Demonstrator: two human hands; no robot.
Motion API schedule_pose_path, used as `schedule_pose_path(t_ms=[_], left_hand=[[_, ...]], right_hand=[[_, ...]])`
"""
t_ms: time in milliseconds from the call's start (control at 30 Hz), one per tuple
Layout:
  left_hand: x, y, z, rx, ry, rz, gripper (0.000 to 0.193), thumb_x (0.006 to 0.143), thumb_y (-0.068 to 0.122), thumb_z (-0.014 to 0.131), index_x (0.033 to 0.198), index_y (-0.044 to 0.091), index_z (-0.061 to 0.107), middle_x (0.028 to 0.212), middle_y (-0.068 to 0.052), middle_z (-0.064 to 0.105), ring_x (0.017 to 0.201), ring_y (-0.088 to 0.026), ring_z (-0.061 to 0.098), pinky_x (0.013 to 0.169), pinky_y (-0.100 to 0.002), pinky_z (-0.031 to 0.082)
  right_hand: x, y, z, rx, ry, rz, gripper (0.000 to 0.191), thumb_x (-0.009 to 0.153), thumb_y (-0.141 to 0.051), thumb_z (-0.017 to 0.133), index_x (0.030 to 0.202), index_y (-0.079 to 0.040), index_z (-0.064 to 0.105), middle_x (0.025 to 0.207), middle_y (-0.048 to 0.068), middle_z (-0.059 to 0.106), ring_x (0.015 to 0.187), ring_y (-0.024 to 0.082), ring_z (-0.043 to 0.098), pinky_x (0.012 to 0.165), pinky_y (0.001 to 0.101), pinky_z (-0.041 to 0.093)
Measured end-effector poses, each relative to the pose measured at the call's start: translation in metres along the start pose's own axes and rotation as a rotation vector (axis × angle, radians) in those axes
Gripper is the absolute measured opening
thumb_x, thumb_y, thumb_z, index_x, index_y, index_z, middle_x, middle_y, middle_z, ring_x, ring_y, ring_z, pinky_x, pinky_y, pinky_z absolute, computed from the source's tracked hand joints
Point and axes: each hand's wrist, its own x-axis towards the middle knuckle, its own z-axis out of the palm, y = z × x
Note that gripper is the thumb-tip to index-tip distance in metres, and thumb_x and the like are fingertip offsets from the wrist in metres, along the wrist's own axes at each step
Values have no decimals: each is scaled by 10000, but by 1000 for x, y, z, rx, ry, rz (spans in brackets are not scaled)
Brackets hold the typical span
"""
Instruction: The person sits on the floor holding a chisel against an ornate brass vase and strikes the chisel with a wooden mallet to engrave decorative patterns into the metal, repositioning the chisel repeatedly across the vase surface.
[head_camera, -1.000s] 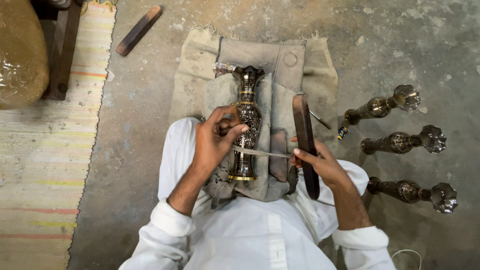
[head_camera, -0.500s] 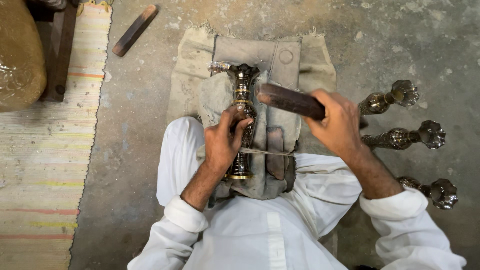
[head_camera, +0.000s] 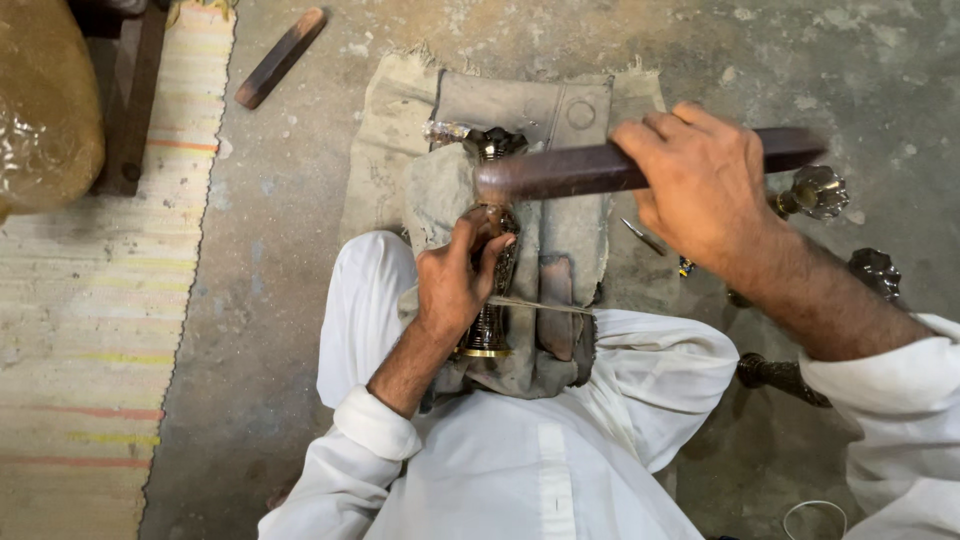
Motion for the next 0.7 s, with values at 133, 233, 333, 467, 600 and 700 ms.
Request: schedule_pose_path(t_ms=[133,233,333,467,600,700], left_hand=[[1,-1,0,21,-31,-30,370,962,134,795,1232,40,561,929,-133,789,724,-226,787,574,-338,605],[-1,-2,0,-7,-24,-24,382,964,137,778,1262,39,560,944,-141,785,734,-228,789,576,-329,613],[1,-3,0,20,-59,-23,388,965,159,780,1257,38,554,939,-147,786,699,-226,779,551,-331,601],[2,-1,0,45,-87,-90,389,968,187,788,1261,49,572,892,-140,787,679,-236,774,556,-346,595],[4,2,-5,13,-67,-24,389,950,161,778,1271,60,582,963,-145,781,774,-265,788,606,-350,613],[6,5,-8,-44,-125,-95,407,942,167,792,1280,72,587,979,-127,788,752,-259,791,604,-351,616]], right_hand=[[-5,2,4,161,21,69,312,770,-29,773,1068,-79,698,890,69,681,849,257,629,750,426,511],[-10,11,5,232,48,91,328,826,-42,782,1134,-67,674,961,77,682,890,254,623,821,430,518],[-11,11,10,-12,45,-6,396,718,-8,767,1096,-107,706,930,46,700,895,246,641,783,416,521],[-9,13,12,178,-7,97,303,845,-31,770,1131,-93,694,910,46,669,850,223,620,771,402,509],[-13,12,8,82,35,45,372,764,-19,771,1121,-98,699,950,52,677,936,267,633,780,411,506],[-14,11,7,38,45,17,386,740,-19,774,1111,-101,707,925,51,673,918,269,628,780,414,510]])
